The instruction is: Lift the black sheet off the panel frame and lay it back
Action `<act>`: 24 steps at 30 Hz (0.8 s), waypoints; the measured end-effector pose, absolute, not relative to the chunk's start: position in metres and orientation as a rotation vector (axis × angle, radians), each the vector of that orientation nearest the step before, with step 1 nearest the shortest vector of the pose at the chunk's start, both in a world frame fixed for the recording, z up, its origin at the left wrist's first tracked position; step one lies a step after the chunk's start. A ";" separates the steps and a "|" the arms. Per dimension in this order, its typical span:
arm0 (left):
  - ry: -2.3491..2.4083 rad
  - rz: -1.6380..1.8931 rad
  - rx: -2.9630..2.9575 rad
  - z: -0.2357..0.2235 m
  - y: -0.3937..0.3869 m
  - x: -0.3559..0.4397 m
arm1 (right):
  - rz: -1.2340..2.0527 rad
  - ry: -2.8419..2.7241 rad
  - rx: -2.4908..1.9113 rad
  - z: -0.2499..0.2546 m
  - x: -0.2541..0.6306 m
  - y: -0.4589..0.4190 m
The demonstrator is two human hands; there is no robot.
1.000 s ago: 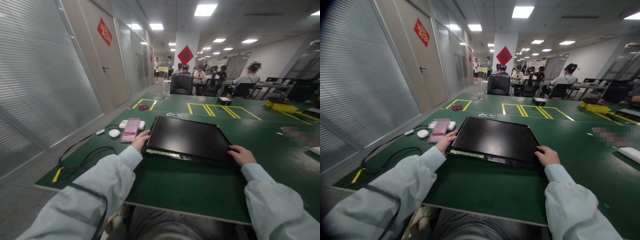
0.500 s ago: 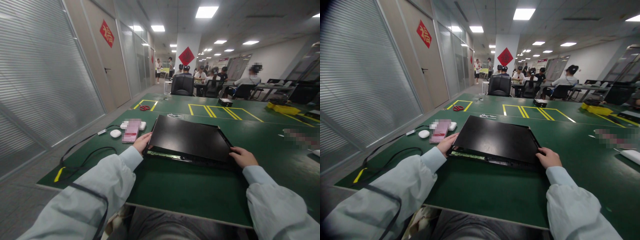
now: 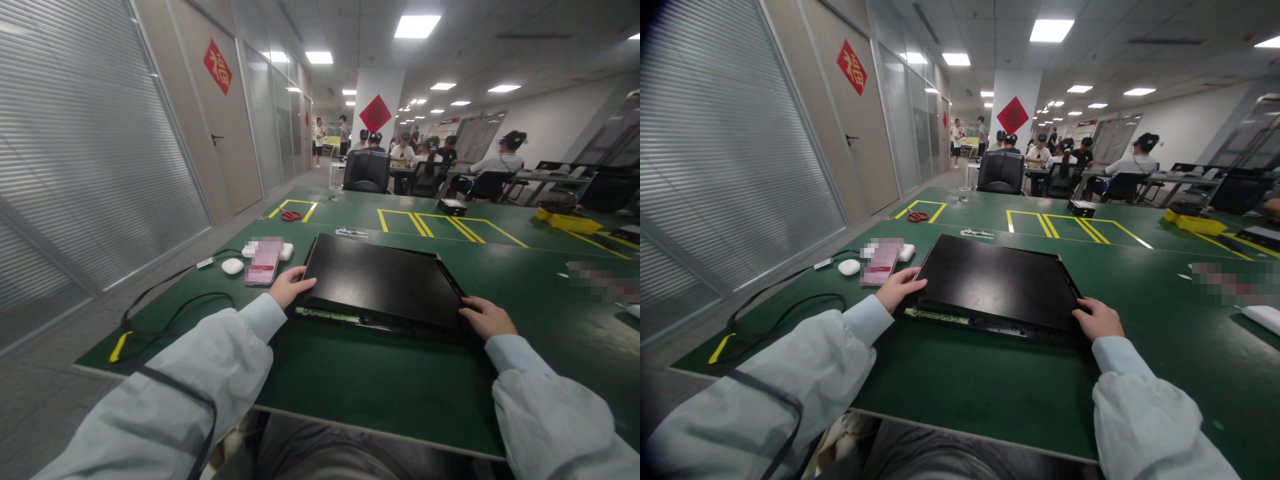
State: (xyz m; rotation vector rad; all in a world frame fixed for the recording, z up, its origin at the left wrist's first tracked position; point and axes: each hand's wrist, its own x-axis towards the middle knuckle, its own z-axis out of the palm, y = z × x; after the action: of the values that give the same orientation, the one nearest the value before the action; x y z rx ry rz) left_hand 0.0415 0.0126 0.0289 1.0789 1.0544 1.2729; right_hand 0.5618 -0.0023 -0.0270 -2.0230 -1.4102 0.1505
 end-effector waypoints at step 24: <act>0.968 1.199 1.168 0.026 0.014 0.037 | 0.207 -1.417 -2.097 -0.023 0.560 -0.003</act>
State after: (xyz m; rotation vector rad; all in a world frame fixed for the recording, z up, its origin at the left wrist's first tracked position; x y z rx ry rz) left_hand 0.0370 0.0139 0.0263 1.1679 0.9676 1.1993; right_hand 0.5598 -0.0028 -0.0230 -2.0968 -1.4171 0.2072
